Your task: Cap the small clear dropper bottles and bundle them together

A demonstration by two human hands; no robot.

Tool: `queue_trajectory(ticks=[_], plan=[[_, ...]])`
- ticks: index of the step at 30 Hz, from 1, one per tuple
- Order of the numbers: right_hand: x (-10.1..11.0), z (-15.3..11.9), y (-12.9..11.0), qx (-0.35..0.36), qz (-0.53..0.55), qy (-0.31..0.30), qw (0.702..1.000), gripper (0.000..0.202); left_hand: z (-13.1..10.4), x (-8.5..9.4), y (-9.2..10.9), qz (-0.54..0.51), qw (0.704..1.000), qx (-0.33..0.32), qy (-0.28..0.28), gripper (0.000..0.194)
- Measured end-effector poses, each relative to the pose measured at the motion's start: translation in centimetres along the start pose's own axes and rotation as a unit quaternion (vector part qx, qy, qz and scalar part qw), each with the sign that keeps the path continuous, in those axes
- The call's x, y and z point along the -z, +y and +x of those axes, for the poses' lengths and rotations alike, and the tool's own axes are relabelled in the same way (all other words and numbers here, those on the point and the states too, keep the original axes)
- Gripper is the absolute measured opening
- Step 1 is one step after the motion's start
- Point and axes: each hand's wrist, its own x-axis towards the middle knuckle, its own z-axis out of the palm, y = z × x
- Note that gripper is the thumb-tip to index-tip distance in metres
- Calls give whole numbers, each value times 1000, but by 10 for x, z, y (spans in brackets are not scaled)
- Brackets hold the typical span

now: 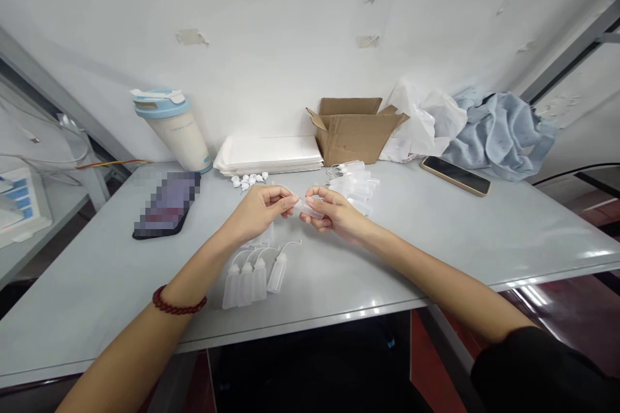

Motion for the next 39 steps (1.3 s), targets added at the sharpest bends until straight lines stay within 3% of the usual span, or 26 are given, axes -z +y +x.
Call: queue_trajectory(ticks=[11,18,23,29,32,35,39], plan=[[4,3,2,-33,14,26,999,35,-2,-2,2,0,1000,-20,10,16],[2,3,1,-16,11,26,999,31,-2,-2,2,-13,1000,7,-8,25],[2,2,0,-41,17,16,999,29,-3,-3,1,-22,999,4,-30,26],[0,3,1,-22,10,19,1000,32,-3,-6,5,-11,1000,13,2,25],[-1,3,4,35,-74,43,996,34,-1,-8,5,-29,999,31,34,23],[-2,3,6,90,-213,80,970,28,0,-8,3,-61,995,60,57,23],[0,4,10,138,-323,105,931,30,0,-5,-2,-76,995,51,36,24]])
